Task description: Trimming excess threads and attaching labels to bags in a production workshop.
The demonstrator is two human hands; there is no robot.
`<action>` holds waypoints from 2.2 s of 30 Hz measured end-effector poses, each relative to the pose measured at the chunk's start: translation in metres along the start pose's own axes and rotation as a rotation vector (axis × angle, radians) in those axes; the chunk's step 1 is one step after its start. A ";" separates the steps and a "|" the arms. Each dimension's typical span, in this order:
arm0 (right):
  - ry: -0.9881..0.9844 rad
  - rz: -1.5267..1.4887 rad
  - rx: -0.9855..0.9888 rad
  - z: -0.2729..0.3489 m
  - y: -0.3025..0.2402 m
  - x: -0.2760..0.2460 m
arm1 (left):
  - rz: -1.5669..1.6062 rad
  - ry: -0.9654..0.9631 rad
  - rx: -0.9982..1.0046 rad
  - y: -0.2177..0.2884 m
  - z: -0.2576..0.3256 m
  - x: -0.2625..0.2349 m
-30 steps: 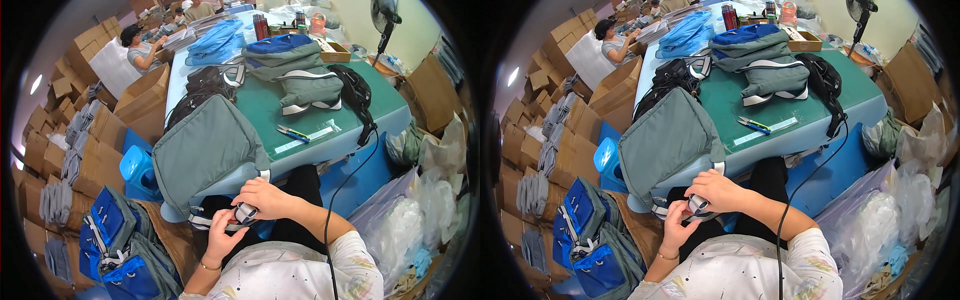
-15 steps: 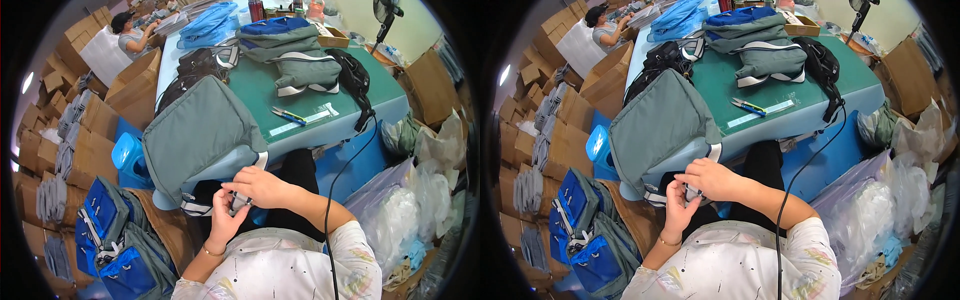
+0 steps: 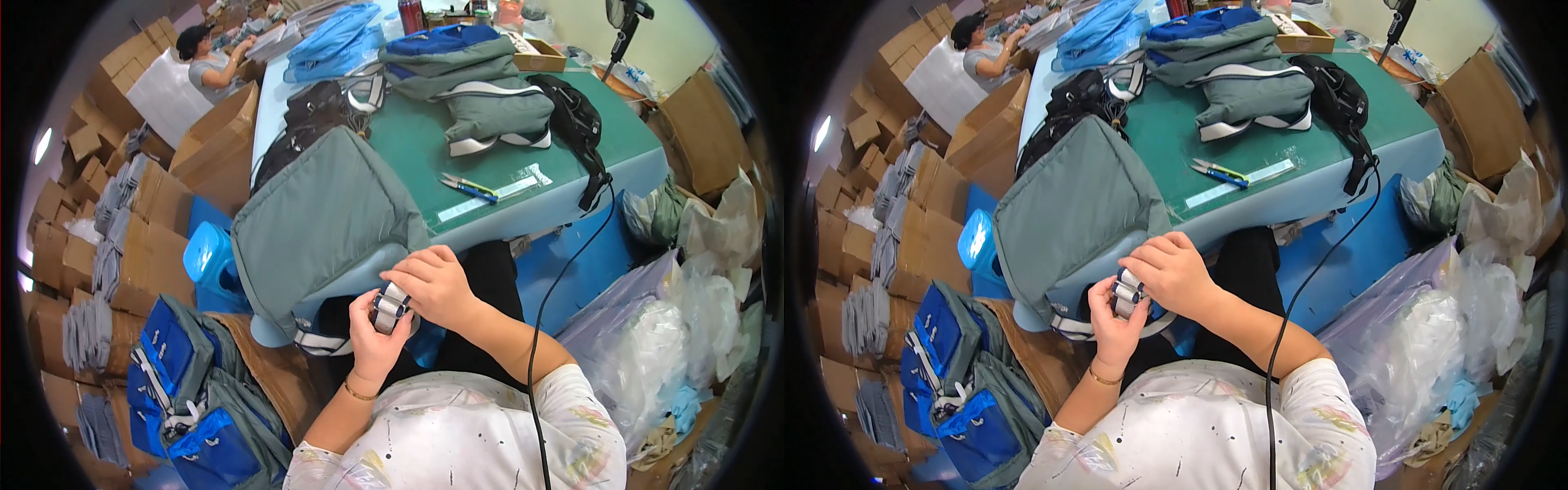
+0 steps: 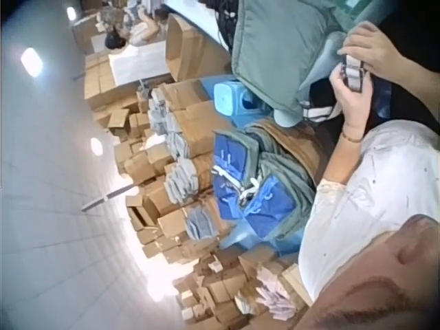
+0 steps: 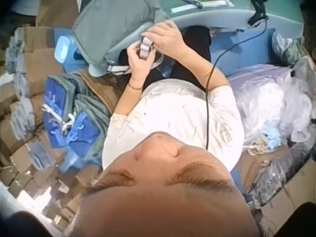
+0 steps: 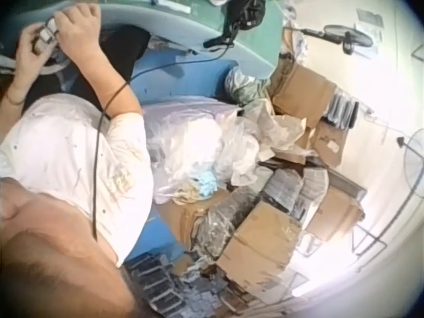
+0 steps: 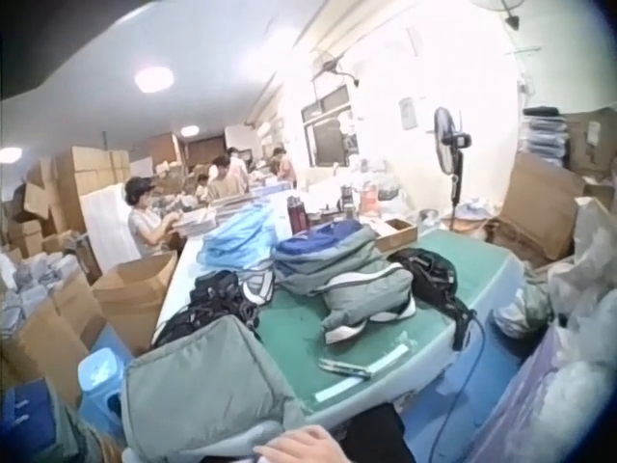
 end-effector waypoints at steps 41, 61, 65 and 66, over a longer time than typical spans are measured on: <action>0.156 -0.644 0.465 0.049 0.029 -0.015 | 0.316 -0.045 -0.199 -0.010 -0.018 0.034; 0.325 -0.046 0.052 0.067 -0.002 -0.073 | -0.168 0.045 0.464 0.030 -0.012 0.066; 0.440 -0.320 0.433 0.074 0.034 -0.066 | 0.007 -0.027 0.183 0.005 -0.018 0.073; 0.439 -0.345 0.478 0.076 0.043 -0.064 | 0.006 -0.026 0.183 0.006 -0.015 0.072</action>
Point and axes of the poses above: each hand's wrist, its own z-axis away from the middle knuckle, its own x-axis out of the palm, y = z × x, the point moved 9 cm from there along -z, towards the middle knuckle, and after that the axes turned 9 degrees about y, right-handed, at the moved point
